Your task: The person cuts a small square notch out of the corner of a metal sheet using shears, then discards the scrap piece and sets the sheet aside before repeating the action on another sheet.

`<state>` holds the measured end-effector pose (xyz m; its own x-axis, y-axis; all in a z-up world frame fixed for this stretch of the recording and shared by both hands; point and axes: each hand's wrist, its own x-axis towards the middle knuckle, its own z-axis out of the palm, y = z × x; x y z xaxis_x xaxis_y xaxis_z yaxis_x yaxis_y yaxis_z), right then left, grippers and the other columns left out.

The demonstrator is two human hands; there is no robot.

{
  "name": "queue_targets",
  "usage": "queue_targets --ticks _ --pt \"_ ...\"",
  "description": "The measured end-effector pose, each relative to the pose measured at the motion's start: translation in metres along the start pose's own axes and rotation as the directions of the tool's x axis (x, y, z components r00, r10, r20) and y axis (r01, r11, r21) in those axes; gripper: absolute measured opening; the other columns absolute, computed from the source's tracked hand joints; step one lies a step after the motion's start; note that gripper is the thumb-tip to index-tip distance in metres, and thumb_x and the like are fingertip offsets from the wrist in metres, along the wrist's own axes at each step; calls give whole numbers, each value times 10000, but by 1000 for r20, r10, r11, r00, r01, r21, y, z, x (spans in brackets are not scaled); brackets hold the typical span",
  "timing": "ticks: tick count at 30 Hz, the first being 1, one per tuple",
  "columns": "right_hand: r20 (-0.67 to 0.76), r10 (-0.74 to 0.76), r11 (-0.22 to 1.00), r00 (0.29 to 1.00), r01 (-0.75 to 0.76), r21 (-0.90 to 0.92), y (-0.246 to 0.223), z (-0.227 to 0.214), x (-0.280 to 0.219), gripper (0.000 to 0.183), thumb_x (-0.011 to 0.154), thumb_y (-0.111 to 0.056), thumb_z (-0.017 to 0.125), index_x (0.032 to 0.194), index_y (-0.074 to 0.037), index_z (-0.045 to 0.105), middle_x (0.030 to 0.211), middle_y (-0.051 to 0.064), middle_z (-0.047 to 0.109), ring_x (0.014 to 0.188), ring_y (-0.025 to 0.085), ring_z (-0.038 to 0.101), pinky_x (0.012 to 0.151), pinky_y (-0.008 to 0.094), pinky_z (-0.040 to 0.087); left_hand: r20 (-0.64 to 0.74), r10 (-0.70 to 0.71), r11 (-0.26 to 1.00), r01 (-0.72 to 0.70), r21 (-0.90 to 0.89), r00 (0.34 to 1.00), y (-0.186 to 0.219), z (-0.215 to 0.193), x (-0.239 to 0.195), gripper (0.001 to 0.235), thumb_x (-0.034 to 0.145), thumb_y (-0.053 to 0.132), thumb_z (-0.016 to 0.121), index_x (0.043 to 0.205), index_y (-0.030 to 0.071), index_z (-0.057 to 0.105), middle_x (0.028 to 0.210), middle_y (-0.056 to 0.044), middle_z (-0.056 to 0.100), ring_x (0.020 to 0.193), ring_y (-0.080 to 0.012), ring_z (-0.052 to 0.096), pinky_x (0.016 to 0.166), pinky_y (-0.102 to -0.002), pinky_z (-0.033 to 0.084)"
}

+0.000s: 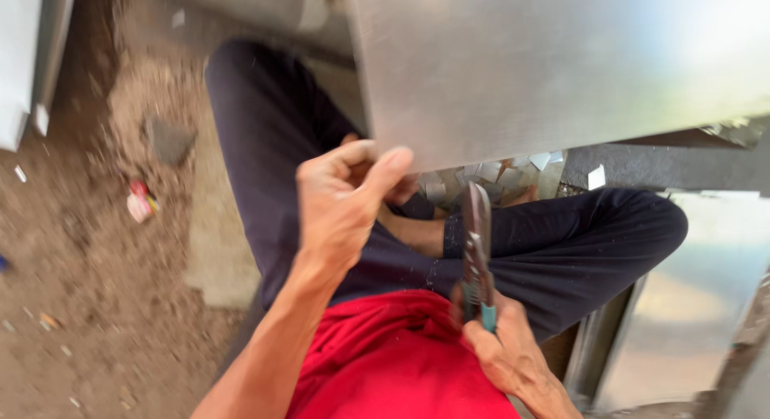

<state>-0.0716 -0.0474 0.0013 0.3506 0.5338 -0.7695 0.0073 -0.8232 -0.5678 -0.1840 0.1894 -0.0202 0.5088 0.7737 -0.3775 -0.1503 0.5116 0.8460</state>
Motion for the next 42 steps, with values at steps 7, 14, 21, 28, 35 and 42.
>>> queue_targets --ticks 7,14,21,28,35,42 --pt "223 26 993 975 -51 109 -44 6 16 712 628 -57 461 1338 -45 520 1151 129 644 996 269 695 729 341 569 -33 -57 974 48 -223 998 -36 -12 -1 212 937 72 732 1104 -57 730 969 -99 779 852 -151 765 748 -269 630" --pt "204 108 994 973 -107 -13 -48 9 18 690 599 -91 494 1284 -19 539 1010 150 645 833 263 644 682 358 560 -49 42 983 -51 -177 998 -40 -10 -8 212 983 23 723 1153 -103 715 1032 -137 779 939 -165 754 868 -268 611" --pt "184 -79 995 980 90 -48 -59 13 37 674 634 -128 497 1298 -11 498 1020 135 636 840 234 632 728 340 564 -43 8 966 -19 -256 999 -39 -7 -8 215 987 9 697 1162 -117 695 1019 -159 773 925 -182 769 877 -312 661" --pt "180 45 996 983 -29 -89 -76 11 40 583 645 -88 490 1223 -28 535 940 110 627 687 181 534 616 326 490 -20 16 964 -20 -265 1000 -37 -7 -6 216 994 -8 679 1172 -129 681 1037 -185 767 954 -200 772 905 -331 666" --pt "90 -104 971 991 120 -206 -61 11 49 144 682 -38 511 807 -21 579 614 39 543 529 127 494 494 304 416 -46 -20 973 9 -229 999 -37 -8 -5 199 974 7 696 1131 -115 697 1009 -189 776 948 -193 776 886 -304 660" --pt "70 -167 942 984 180 -285 -46 9 53 29 743 -37 582 716 -29 573 520 19 498 470 128 488 472 329 397 -99 184 970 -165 176 978 -32 -3 50 363 1074 214 705 818 -37 642 648 18 489 583 -43 410 526 -214 305"
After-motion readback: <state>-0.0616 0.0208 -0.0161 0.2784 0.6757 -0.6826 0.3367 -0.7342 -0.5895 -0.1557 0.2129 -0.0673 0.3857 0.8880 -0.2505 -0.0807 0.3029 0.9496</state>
